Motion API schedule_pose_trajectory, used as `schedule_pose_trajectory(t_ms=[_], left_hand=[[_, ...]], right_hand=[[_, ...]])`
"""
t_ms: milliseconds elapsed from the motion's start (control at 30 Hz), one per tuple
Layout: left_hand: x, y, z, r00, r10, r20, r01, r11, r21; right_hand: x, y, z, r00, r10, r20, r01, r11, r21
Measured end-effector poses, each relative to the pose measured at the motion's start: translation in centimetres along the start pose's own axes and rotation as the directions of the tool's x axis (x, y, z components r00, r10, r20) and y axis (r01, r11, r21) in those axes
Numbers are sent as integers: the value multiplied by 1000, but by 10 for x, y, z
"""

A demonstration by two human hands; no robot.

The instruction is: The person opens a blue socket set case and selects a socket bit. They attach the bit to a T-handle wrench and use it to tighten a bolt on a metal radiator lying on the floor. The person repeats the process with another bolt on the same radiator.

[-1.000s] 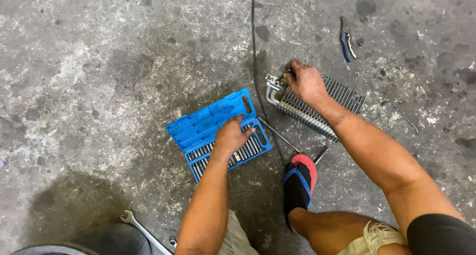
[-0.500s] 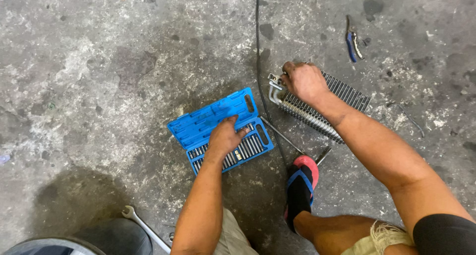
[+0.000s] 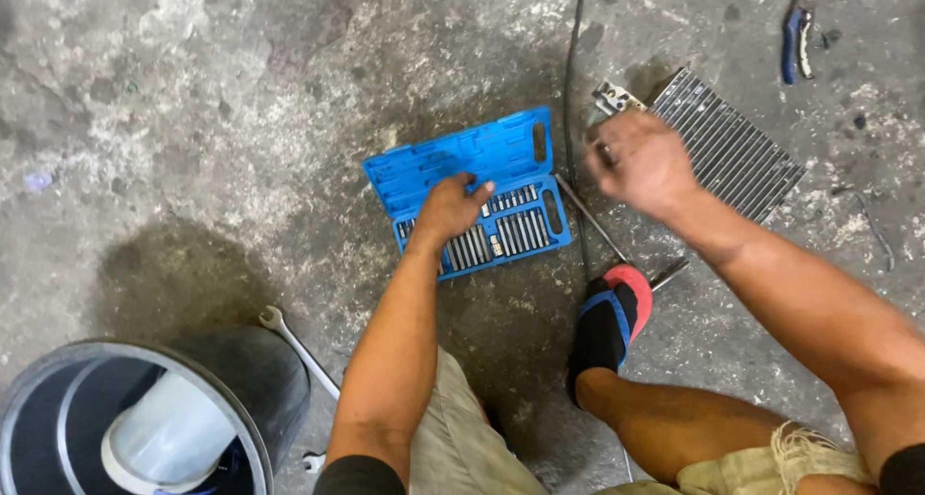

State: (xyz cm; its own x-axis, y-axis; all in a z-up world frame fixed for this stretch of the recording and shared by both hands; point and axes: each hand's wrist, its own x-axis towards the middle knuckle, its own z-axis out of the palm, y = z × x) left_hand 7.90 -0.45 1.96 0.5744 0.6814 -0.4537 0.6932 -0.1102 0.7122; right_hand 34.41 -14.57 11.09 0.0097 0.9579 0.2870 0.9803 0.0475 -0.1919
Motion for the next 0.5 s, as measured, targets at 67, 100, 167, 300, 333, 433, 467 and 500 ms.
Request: schedule_pose_trajectory(t_ms=[67, 100, 167, 300, 333, 433, 467, 500], left_hand=[[0, 5, 9, 963, -92, 252, 183, 911, -369], [1, 7, 14, 965, -67, 253, 186, 855, -483], [4, 7, 19, 970, -17, 243, 183, 706, -684], [9, -19, 8, 991, -71, 109, 123, 788, -603], [7, -28, 4, 989, -118, 94, 151, 795, -587], [-4, -52, -4, 982, -187, -28, 185, 980, -69], [-10, -57, -7, 981, -176, -78, 188, 961, 202], [-16, -61, -10, 979, -197, -52, 204, 956, 209]], right_hand=[[2, -25, 21, 981, -192, 30, 193, 981, -35], [4, -37, 30, 963, -253, 96, 252, 968, 15], [9, -57, 48, 913, -374, 165, 355, 925, 134], [15, -64, 75, 877, -447, 179, 392, 878, 273], [13, -60, 82, 884, -429, 185, 369, 884, 286], [11, -36, 107, 921, -87, 379, 17, 983, 184], [9, -29, 116, 904, -68, 422, -6, 985, 172], [7, -22, 125, 885, -49, 463, -29, 987, 159]])
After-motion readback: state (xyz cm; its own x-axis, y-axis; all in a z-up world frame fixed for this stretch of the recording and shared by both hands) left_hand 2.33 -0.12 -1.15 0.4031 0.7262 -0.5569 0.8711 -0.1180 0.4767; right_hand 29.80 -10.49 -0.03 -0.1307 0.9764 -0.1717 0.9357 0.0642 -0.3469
